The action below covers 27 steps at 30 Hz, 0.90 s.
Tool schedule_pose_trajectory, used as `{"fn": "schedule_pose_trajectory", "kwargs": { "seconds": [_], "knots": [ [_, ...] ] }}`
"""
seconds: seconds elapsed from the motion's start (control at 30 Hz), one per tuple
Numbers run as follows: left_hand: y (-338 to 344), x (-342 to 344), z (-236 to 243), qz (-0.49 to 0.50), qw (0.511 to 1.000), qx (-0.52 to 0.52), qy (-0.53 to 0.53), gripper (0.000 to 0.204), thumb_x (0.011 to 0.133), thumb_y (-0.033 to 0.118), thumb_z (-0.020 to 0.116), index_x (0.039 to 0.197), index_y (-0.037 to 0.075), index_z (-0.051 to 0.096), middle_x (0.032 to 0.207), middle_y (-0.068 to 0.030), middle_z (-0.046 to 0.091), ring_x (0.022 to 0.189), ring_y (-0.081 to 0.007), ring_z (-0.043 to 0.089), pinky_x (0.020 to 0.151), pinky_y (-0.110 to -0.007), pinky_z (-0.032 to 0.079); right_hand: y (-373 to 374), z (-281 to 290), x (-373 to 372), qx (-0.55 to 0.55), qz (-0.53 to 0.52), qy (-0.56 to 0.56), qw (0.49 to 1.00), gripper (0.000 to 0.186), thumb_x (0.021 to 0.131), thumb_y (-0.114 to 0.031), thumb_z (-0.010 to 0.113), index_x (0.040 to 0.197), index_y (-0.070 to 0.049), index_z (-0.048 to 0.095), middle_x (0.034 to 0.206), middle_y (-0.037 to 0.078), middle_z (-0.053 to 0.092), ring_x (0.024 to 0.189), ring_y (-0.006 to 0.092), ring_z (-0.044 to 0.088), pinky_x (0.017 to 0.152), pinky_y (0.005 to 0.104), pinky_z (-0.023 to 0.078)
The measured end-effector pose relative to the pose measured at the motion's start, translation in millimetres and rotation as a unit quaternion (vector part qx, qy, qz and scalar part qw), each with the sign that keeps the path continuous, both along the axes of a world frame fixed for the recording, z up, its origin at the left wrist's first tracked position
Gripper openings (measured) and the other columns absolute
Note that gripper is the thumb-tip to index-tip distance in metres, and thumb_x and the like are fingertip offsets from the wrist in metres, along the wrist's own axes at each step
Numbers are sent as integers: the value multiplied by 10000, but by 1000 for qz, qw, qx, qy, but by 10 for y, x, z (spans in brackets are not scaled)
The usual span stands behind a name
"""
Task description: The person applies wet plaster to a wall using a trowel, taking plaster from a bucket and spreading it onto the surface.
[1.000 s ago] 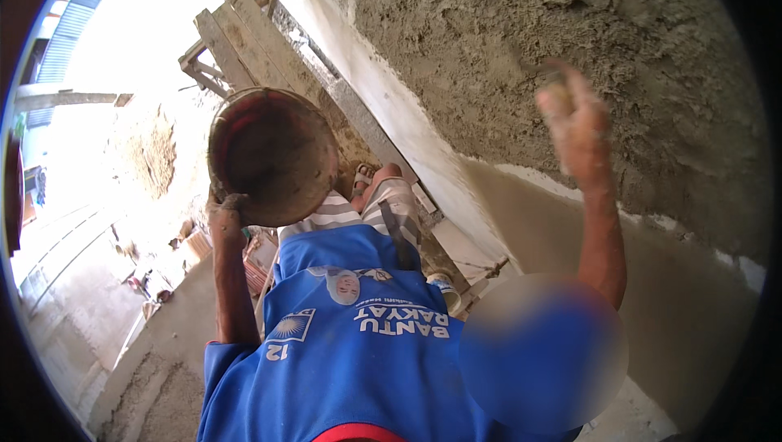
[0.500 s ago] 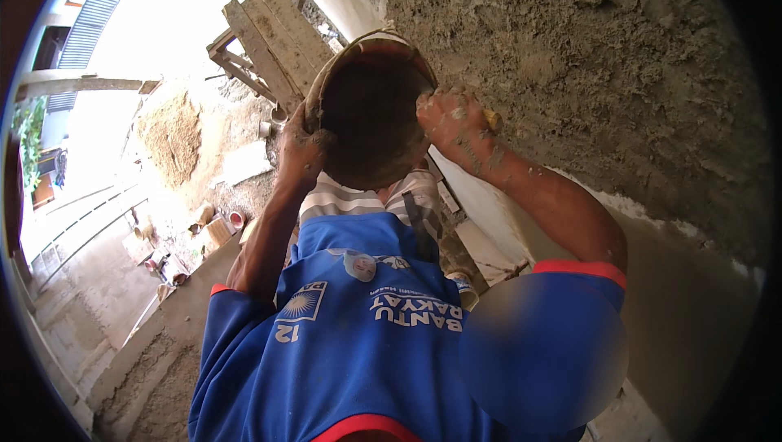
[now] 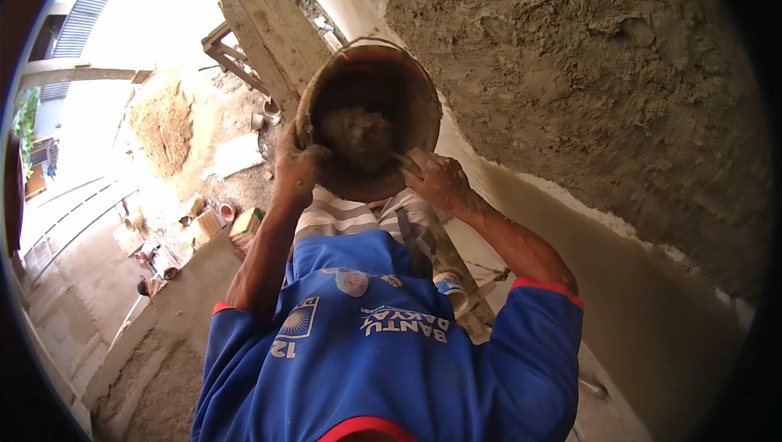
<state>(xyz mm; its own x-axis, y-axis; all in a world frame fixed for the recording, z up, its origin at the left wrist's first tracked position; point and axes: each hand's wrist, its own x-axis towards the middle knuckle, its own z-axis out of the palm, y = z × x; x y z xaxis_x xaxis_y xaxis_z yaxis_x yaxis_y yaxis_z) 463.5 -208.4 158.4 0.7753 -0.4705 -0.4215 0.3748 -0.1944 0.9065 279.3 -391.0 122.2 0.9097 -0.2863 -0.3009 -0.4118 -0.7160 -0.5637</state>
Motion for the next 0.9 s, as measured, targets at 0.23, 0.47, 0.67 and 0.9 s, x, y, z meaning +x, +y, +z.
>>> {"fn": "schedule_pose_trajectory", "kwargs": {
  "seconds": [0.23, 0.47, 0.67, 0.9],
  "knots": [
    [30, 84, -411, 46, 999, 10, -27, 538, 758, -43, 568, 1295, -21, 538, 1100, -106, 661, 947, -192, 632, 826, -310, 518, -444, 0, 281, -93, 20, 59, 994, 302, 861, -230, 648, 1106, -64, 589, 812, 216, 678, 771, 415, 666, 692, 494, 536],
    [504, 299, -1344, 200, 976, 15, 88, 499, 740, -20, 620, 1234, -6, 553, 989, -77, 636, 865, -183, 606, 785, -314, 518, -446, 53, 787, -23, -2, 32, 999, 363, 795, -198, 713, 1092, -32, 587, 865, 202, 676, 827, 397, 664, 744, 454, 523],
    [1241, 524, -1812, 264, 947, 155, 95, 544, 734, -11, 636, 1267, 9, 533, 1020, -81, 626, 857, -178, 618, 756, -307, 534, -699, -90, 1056, 205, 110, 77, 969, 363, 790, -207, 731, 1107, -50, 645, 1038, 193, 671, 956, 347, 655, 818, 403, 512],
    [1830, 522, -1880, 273, 944, 166, 85, 608, 729, -74, 563, 1330, -4, 500, 1121, -94, 635, 922, -206, 647, 799, -356, 575, -1947, -148, 800, -164, -258, 86, 948, 493, 927, -254, 615, 1328, 19, 532, 1047, 171, 667, 736, 192, 636, 632, 350, 569]
  ]
}}
